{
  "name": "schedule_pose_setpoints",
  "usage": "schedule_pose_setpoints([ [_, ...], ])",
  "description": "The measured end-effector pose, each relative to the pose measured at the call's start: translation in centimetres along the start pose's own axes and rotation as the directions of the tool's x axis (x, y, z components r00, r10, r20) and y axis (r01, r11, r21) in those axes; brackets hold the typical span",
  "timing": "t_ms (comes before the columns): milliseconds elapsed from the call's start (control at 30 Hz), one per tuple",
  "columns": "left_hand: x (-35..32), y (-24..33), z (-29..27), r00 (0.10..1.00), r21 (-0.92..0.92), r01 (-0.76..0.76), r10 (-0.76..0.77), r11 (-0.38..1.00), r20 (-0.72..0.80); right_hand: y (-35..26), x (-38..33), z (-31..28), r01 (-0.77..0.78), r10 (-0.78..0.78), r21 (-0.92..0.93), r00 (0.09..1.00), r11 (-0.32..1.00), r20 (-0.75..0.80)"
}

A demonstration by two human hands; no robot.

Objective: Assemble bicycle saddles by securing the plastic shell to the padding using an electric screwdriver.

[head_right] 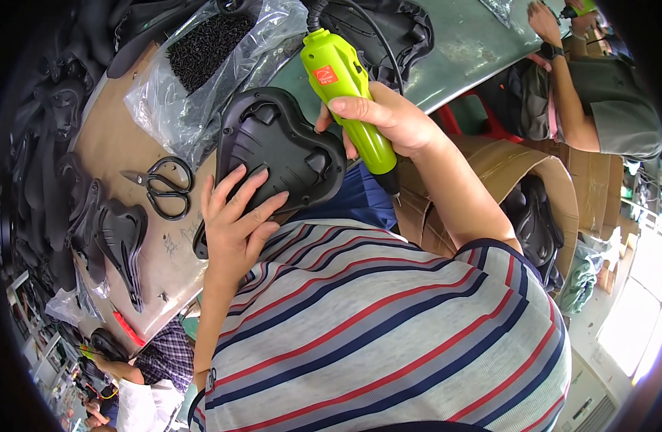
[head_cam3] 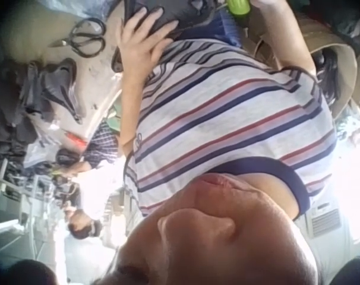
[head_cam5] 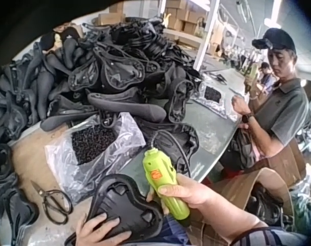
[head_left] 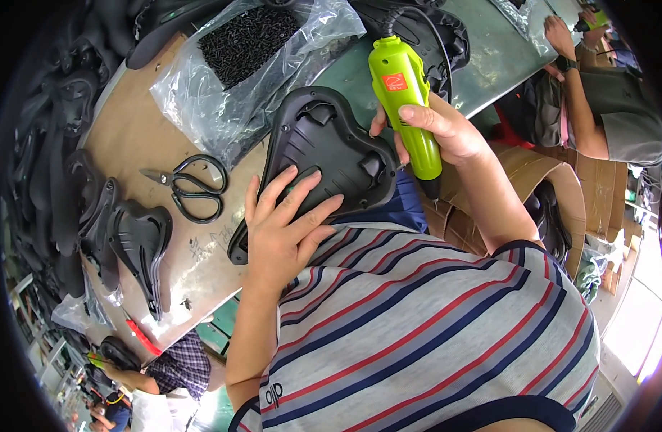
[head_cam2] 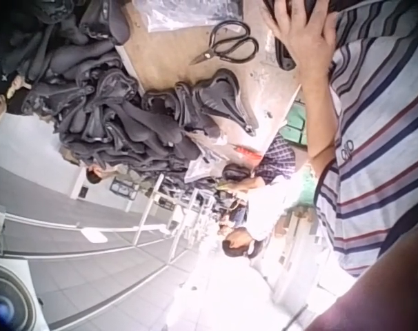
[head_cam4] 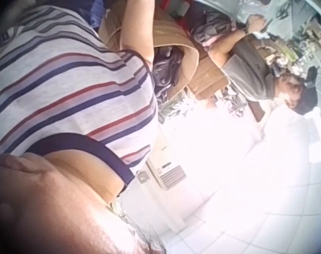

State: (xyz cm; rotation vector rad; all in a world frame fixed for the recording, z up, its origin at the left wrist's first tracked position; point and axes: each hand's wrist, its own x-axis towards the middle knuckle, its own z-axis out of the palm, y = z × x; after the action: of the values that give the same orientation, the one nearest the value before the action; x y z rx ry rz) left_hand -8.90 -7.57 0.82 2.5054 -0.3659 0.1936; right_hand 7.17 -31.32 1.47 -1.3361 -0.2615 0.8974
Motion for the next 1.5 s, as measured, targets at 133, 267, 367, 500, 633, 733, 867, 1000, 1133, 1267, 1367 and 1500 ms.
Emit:
schedule_pose_setpoints([
  [133,-0.3,0.1,0.2,1.000,0.006,-0.007,0.007,1.000,-0.013,-0.4,-0.3,0.4,0.009,-0.008,-0.002,1.000,1.000,0.010],
  [267,-0.3,0.1,0.2,1.000,0.008,-0.006,0.006,1.000,-0.012,-0.6,-0.6,0.5,-0.001,0.001,0.008,1.000,1.000,-0.010],
  [367,-0.3,0.2,0.1,1.000,0.013,-0.005,0.005,1.000,-0.010,-0.7,-0.9,0.6,-0.025,0.025,-0.019,1.000,1.000,-0.011],
  [500,-0.3,0.4,0.2,1.000,0.026,-0.017,0.018,1.000,-0.012,-1.3,-1.1,0.9,-0.042,0.042,-0.043,0.999,0.998,-0.013],
  [633,0.1,0.6,0.1,1.000,0.016,-0.024,0.024,1.000,0.005,-1.6,-0.4,1.6,-0.102,0.107,-0.133,0.994,0.986,0.036],
  [733,0.6,0.6,0.1,1.000,0.032,-0.011,0.011,0.999,0.007,-1.8,0.1,1.4,-0.136,0.143,-0.147,0.989,0.980,0.043],
  [867,1.0,0.2,-0.1,1.000,-0.012,0.011,-0.011,1.000,0.025,-2.8,0.1,0.4,-0.077,0.074,-0.164,0.997,0.983,-0.024],
  [1000,1.1,0.1,-0.1,0.999,-0.016,0.008,-0.007,1.000,0.052,-3.6,-0.3,-1.3,-0.045,0.042,-0.052,0.997,0.998,-0.066],
  [1133,1.2,0.0,-0.3,0.998,-0.035,0.022,-0.020,0.999,0.066,-2.4,-0.8,-1.4,-0.099,0.103,-0.164,0.995,0.982,0.013],
  [1267,1.4,0.4,-0.5,0.995,-0.017,0.017,-0.015,1.000,0.094,-1.6,-1.2,-0.7,-0.156,0.158,-0.096,0.987,0.983,0.015],
  [1367,2.0,1.0,-0.9,0.990,0.034,0.060,-0.064,0.998,0.129,-1.5,-1.4,-0.5,-0.153,0.157,-0.110,0.987,0.982,0.022],
  [1500,2.3,1.6,-1.5,0.976,0.026,0.070,-0.074,0.997,0.204,-3.0,-1.9,-0.9,0.015,-0.024,-0.123,0.997,0.992,-0.070],
])
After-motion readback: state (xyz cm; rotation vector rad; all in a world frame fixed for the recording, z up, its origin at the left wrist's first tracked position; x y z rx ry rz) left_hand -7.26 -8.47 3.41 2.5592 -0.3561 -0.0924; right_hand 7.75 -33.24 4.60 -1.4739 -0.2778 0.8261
